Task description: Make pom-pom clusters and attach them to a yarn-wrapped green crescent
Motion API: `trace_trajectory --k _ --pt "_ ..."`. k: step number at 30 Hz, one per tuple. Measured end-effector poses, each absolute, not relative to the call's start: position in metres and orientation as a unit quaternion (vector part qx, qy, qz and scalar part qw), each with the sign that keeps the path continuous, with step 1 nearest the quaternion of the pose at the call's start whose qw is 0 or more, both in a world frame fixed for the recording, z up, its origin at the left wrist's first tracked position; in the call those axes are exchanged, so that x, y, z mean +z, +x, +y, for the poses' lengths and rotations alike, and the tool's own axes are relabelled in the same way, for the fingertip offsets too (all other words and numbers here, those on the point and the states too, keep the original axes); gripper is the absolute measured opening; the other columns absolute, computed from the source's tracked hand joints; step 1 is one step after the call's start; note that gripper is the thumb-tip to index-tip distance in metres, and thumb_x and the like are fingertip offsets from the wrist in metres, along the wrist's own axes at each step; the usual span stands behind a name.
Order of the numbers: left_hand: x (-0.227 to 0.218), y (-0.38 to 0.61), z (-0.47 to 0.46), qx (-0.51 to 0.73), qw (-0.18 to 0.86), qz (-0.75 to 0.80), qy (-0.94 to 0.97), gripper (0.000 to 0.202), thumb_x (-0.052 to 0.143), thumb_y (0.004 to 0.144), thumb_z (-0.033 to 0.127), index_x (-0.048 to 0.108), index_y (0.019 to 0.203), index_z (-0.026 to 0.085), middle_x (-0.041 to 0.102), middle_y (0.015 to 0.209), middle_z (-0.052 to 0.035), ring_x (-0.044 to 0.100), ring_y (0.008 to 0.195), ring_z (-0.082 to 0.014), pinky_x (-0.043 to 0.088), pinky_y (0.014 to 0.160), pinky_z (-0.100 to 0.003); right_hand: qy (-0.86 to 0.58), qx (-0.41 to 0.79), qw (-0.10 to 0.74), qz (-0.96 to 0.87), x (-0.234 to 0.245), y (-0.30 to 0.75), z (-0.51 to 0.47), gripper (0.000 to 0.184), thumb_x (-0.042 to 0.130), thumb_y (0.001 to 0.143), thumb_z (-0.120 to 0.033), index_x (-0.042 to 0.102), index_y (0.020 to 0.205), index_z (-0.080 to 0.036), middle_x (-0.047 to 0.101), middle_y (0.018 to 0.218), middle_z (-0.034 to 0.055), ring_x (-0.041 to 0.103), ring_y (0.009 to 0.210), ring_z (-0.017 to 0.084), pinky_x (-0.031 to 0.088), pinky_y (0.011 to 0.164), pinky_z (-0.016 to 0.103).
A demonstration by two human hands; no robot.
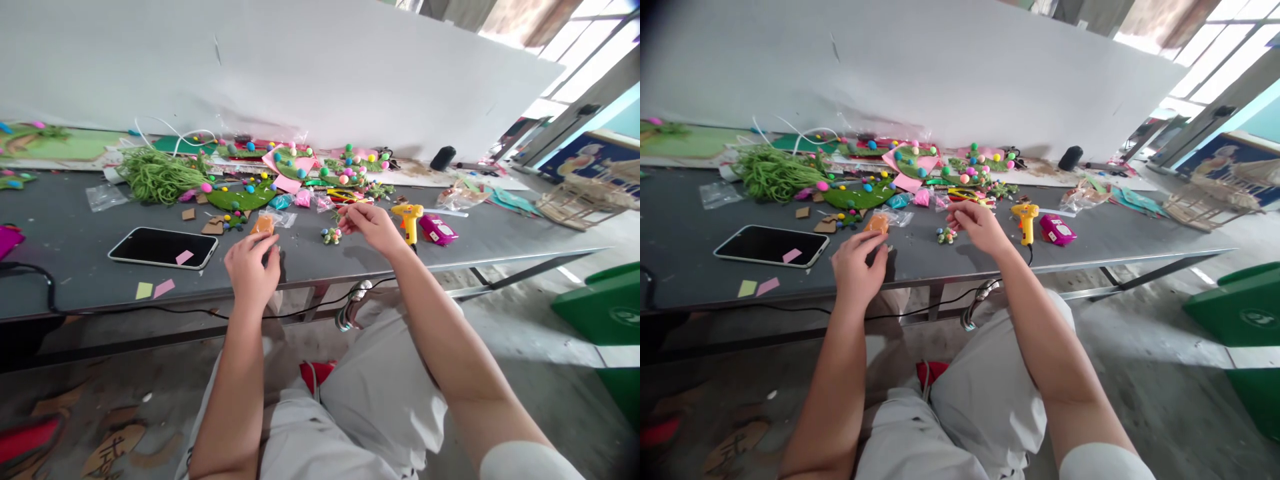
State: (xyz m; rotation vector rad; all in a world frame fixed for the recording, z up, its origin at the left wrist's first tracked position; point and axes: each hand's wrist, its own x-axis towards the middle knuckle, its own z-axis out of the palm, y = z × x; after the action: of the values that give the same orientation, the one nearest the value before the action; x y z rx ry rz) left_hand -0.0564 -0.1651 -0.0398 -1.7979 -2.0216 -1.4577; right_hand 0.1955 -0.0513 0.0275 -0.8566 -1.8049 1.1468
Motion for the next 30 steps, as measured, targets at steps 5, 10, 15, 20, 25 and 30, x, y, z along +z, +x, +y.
trace_trajectory --k 5,10,15,20,25,30 --pt "-0.032 -0.052 -0.154 -0.559 0.007 -0.585 -0.588 0.020 0.063 0.092 0.027 0.077 0.106 0.023 0.077 0.113 -0.0078 0.071 0.109 -0.0257 0.052 0.104 -0.041 -0.380 0.431 0.384 -0.723 0.027 0.196 -0.047 0.046 0.078 0.082 -0.062 0.073 0.078 -0.016 0.067 0.065 0.0018 0.058 0.056 0.011 0.052 0.056 0.026" --pt "-0.010 -0.020 -0.119 -0.579 -0.199 -0.501 -0.611 0.029 0.072 0.089 0.034 0.075 0.115 0.020 0.078 0.114 -0.0085 0.075 0.091 -0.0216 0.062 0.080 -0.033 -0.344 0.527 0.430 -0.647 0.023 0.187 -0.043 0.056 0.091 0.065 -0.062 0.073 0.096 -0.018 0.079 0.090 0.0058 0.075 0.082 0.018 0.063 0.082 0.034" --pt "0.008 0.006 -0.077 -0.519 -0.260 -0.448 -0.680 0.036 0.078 0.084 0.031 0.077 0.118 0.020 0.078 0.122 -0.0104 0.075 0.092 -0.0233 0.062 0.079 -0.034 -0.405 0.524 0.435 -0.610 0.020 0.183 -0.038 0.057 0.084 0.068 -0.071 0.068 0.086 -0.019 0.076 0.072 0.0046 0.075 0.068 0.019 0.066 0.073 0.035" --pt "0.007 0.013 -0.052 -0.509 -0.281 -0.434 -0.688 0.032 0.084 0.078 0.041 0.082 0.100 0.018 0.081 0.108 -0.0114 0.075 0.098 -0.0299 0.060 0.090 -0.042 -0.438 0.476 0.418 -0.638 0.015 0.184 -0.036 0.059 0.070 0.078 -0.079 0.066 0.084 -0.020 0.076 0.075 0.0055 0.075 0.071 0.021 0.064 0.070 0.033" --pt "0.002 0.007 -0.036 -0.526 -0.345 -0.429 -0.649 0.040 0.079 0.081 0.052 0.082 0.102 0.018 0.082 0.102 -0.0112 0.075 0.090 -0.0264 0.061 0.082 -0.038 -0.537 0.343 0.359 -0.682 0.019 0.204 -0.038 0.056 0.052 0.095 -0.070 0.069 0.077 -0.020 0.075 0.078 0.0055 0.069 0.072 0.019 0.055 0.070 0.029" --pt "-0.005 -0.003 -0.027 -0.532 -0.422 -0.436 -0.590 0.052 0.066 0.087 0.067 0.077 0.097 0.017 0.078 0.086 -0.0093 0.070 0.068 -0.0183 0.055 0.060 -0.029 -0.699 0.203 0.222 -0.649 0.033 0.275 -0.038 0.044 0.076 0.081 -0.054 0.061 0.057 -0.020 0.059 0.057 0.0052 0.062 0.068 0.023 0.045 0.064 0.032"
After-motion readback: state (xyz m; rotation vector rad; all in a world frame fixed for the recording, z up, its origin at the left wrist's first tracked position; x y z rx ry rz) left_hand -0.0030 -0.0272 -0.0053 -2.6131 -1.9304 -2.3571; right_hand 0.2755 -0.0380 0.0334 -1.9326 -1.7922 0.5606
